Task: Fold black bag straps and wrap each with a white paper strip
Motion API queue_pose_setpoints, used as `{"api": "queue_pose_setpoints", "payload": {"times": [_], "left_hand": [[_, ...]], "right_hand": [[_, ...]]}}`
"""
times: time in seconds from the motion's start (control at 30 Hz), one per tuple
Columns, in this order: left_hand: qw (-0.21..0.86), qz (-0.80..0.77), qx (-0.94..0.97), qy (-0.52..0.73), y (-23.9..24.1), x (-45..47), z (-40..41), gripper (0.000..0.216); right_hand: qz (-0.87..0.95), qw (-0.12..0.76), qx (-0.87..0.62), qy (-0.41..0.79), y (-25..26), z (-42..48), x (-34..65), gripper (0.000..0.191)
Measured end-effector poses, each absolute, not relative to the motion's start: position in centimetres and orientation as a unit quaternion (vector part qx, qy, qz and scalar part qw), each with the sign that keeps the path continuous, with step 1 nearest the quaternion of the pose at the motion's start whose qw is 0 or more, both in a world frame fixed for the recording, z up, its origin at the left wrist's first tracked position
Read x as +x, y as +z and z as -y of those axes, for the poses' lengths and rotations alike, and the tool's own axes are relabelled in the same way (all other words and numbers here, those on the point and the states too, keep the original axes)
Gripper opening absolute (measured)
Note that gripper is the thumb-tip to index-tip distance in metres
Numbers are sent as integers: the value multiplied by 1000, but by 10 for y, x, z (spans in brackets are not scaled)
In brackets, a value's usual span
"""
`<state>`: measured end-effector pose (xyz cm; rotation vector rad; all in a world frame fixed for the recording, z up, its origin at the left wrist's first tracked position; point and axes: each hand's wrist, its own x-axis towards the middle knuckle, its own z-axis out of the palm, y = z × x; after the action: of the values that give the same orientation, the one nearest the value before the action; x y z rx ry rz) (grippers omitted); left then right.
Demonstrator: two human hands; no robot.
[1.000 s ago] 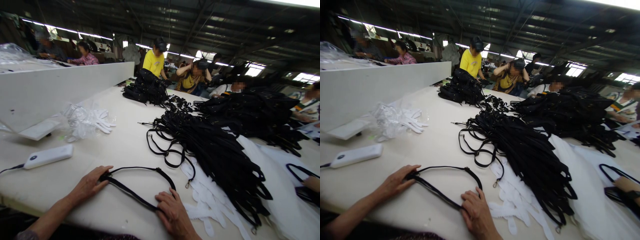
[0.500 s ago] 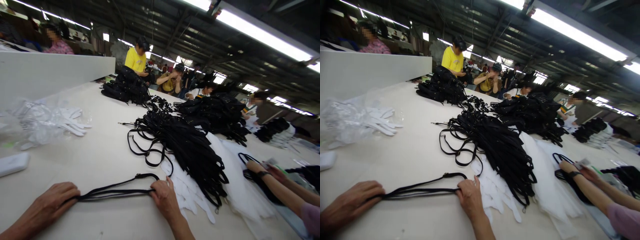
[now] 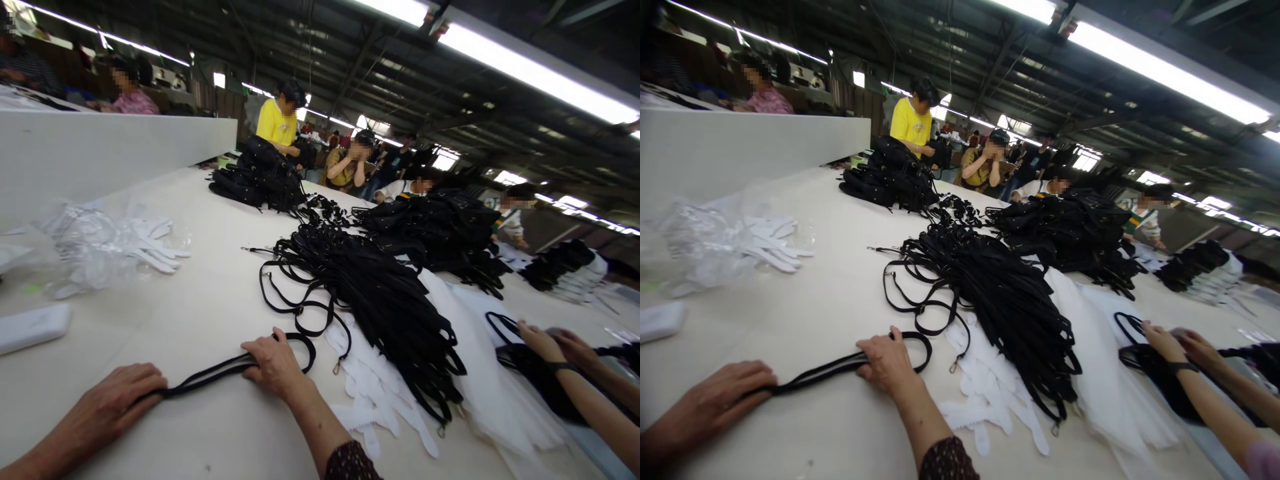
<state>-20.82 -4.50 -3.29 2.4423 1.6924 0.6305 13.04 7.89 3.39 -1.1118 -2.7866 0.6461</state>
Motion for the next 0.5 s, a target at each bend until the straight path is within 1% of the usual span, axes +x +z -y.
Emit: {"api": "queue_pose_setpoints", "payload": {"times": [0.07, 0.1, 0.17, 0.27, 0.33, 0.43, 0.5], "left_hand": [[65, -568, 795, 201, -32, -206, 46, 21], [75, -574, 791, 197, -31, -204, 45, 21], [96, -587, 782, 188, -28, -200, 43, 21], [100, -612, 766, 172, -23, -192, 36, 19], [78, -625, 759, 166, -19, -183, 28, 22], [36, -622, 764, 171, -13, -157, 16, 42], [22, -600, 779, 180, -11, -133, 7, 48]], "right_hand": [[894, 37, -389, 217, 32, -83, 134, 30], [890, 38, -397, 220, 33, -83, 136, 23], [886, 37, -407, 221, 35, -81, 141, 15], [880, 26, -432, 196, 38, -73, 144, 12], [876, 20, -452, 168, 38, -67, 143, 12], [875, 20, -470, 115, 33, -60, 139, 13], [877, 23, -473, 79, 27, -57, 137, 14]]}}
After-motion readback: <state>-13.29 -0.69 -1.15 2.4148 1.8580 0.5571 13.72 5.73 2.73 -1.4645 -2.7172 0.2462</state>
